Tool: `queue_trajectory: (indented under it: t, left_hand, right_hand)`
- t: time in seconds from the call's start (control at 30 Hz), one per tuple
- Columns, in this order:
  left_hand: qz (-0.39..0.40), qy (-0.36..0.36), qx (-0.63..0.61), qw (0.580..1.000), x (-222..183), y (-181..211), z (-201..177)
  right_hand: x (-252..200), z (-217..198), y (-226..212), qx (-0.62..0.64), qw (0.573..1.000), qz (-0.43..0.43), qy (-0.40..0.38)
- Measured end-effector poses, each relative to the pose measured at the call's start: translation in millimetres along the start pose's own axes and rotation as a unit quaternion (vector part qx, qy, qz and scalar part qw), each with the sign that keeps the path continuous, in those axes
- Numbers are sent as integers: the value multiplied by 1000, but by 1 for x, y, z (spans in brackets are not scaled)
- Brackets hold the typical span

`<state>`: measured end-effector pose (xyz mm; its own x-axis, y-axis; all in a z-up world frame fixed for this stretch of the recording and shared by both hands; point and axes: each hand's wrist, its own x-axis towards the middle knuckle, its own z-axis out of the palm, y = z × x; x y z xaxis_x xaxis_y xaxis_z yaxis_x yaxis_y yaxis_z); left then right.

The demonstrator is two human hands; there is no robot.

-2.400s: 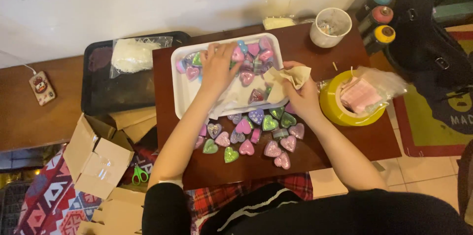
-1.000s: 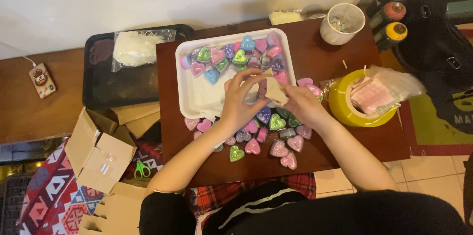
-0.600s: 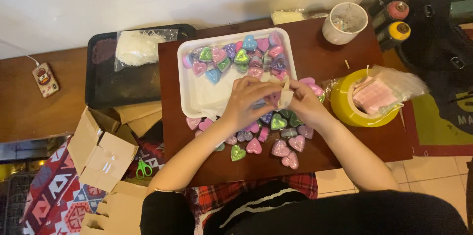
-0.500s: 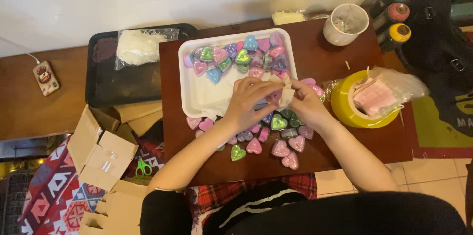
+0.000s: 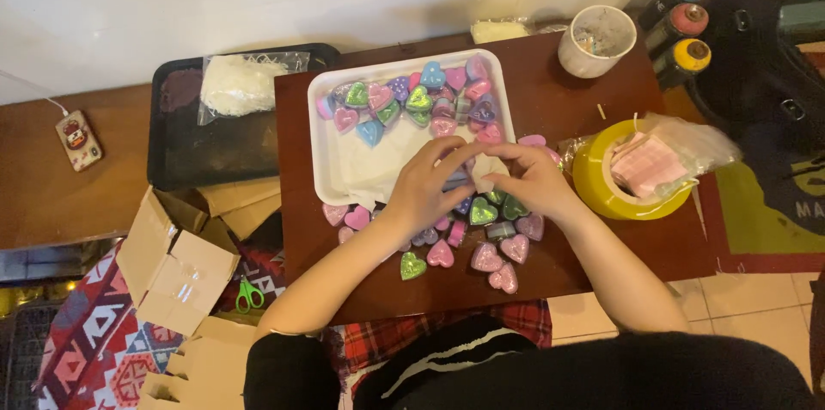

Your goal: Packaging small heart-shaped items into a small pouch.

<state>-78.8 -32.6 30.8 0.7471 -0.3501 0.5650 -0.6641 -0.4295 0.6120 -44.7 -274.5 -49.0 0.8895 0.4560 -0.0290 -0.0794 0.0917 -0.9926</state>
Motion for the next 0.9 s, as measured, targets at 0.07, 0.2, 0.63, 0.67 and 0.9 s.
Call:
queue_trajectory:
  t: [0.07, 0.2, 0.63, 0.67, 0.9]
  left_hand:
    - [-11, -3, -20, 1000, 0, -5, 0]
    - [-39, -2, -76, 996, 10, -5, -5]
    - [-26, -106, 50, 993, 90, -83, 155]
    - [-31, -111, 97, 989, 92, -94, 167]
    - [-103, -250, 141, 952, 106, -116, 180]
  right_hand:
    - [2, -6, -1, -41, 999, 2, -5]
    - [-5, -9, -24, -101, 989, -79, 70]
    - [20, -49, -21, 30, 915, -255, 311]
    - [19, -45, -22, 14, 921, -245, 302]
    - [18, -38, -23, -5, 925, -250, 285]
